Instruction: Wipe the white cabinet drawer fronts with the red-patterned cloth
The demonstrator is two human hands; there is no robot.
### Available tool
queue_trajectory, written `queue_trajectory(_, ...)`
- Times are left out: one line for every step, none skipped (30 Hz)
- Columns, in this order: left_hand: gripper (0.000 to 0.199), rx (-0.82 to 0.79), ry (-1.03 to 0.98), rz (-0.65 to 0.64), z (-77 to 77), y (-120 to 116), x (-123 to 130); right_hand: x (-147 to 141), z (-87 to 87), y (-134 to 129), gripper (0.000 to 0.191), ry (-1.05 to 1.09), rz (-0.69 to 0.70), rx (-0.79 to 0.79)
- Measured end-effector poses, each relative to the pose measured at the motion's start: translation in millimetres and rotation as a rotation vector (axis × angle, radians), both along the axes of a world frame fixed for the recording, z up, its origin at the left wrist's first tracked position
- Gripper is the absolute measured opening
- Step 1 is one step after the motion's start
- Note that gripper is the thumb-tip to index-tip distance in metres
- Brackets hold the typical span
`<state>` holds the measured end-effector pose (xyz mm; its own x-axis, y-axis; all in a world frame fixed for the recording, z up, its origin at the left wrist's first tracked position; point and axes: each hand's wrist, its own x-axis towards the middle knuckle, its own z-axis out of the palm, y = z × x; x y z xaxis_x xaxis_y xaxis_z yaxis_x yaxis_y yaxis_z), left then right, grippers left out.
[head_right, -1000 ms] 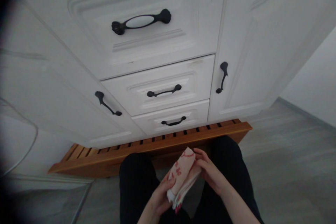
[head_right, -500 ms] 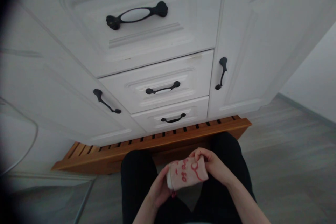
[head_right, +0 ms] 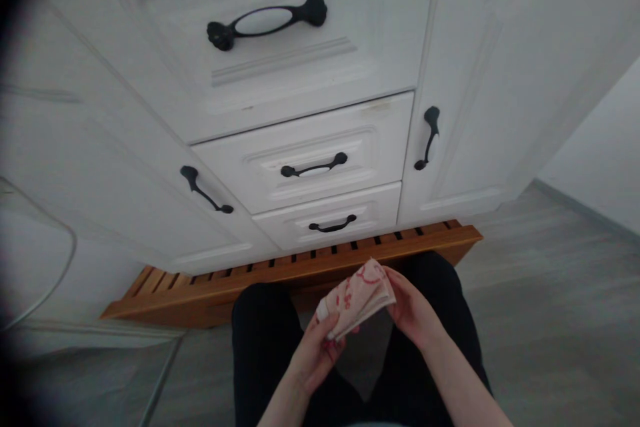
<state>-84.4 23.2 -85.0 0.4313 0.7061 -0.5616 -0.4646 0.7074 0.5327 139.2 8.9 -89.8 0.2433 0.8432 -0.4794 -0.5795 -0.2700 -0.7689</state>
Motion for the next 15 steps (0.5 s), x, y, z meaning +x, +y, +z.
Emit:
queue_trajectory(0.076, -0.037, 0.008, 0.037, -0.6, 2, 1, 1, -4.0, -1, 0.062, -0.085, -0.041, -0.004)
queue_trajectory(0.076, -0.065, 0.037, 0.075, -2.8, 4, 1, 1, -6.8, -2, 0.062, -0.252, -0.072, 0.026)
queue_trajectory(0.074, -0.081, 0.086, 0.107, -6.3, 6, 1, 1, -8.3, -5, 0.062, -0.492, -0.080, 0.089)
queue_trajectory(0.071, -0.082, 0.144, 0.131, -10.8, 7, 1, 0, -8.8, -8, 0.063, -0.767, -0.045, 0.173)
queue_trajectory(0.067, -0.073, 0.204, 0.147, -15.8, 9, 1, -3, -8.9, -12, 0.067, -1.035, 0.034, 0.258)
queue_trajectory(0.064, -0.057, 0.257, 0.156, -21.1, 9, 2, -8, -9.4, -16, 0.074, -1.263, 0.146, 0.326)
queue_trajectory(0.063, -0.042, 0.301, 0.161, -26.1, 10, 2, -16, -11.0, -20, 0.082, -1.436, 0.269, 0.368)
queue_trajectory(0.064, -0.031, 0.331, 0.163, -30.6, 9, 4, -27, -14.4, -24, 0.092, -1.554, 0.390, 0.387)
queue_trajectory(0.068, -0.025, 0.353, 0.166, -34.3, 8, 5, -38, -19.8, -27, 0.100, -1.624, 0.484, 0.387)
queue_trajectory(0.072, -0.016, 0.376, 0.167, -37.2, 7, 6, -50, -27.3, -29, 0.106, -1.658, 0.545, 0.378)
queue_trajectory(0.075, 0.002, 0.398, 0.158, -39.3, 6, 8, -62, -36.3, -30, 0.110, -1.664, 0.572, 0.366)
queue_trajectory(0.076, 0.031, 0.417, 0.137, -40.8, 5, 8, -71, -46.3, -30, 0.111, -1.649, 0.567, 0.352)
queue_trajectory(0.075, 0.069, 0.434, 0.106, -41.7, 4, 8, -78, -56.7, -29, 0.109, -1.614, 0.540, 0.337)
queue_trajectory(0.074, 0.110, 0.451, 0.068, -42.3, 3, 7, -82, -66.9, -27, 0.104, -1.557, 0.504, 0.326)
queue_trajectory(0.072, 0.146, 0.469, 0.029, -42.5, 3, 6, -84, -76.6, -25, 0.100, -1.472, 0.477, 0.320)
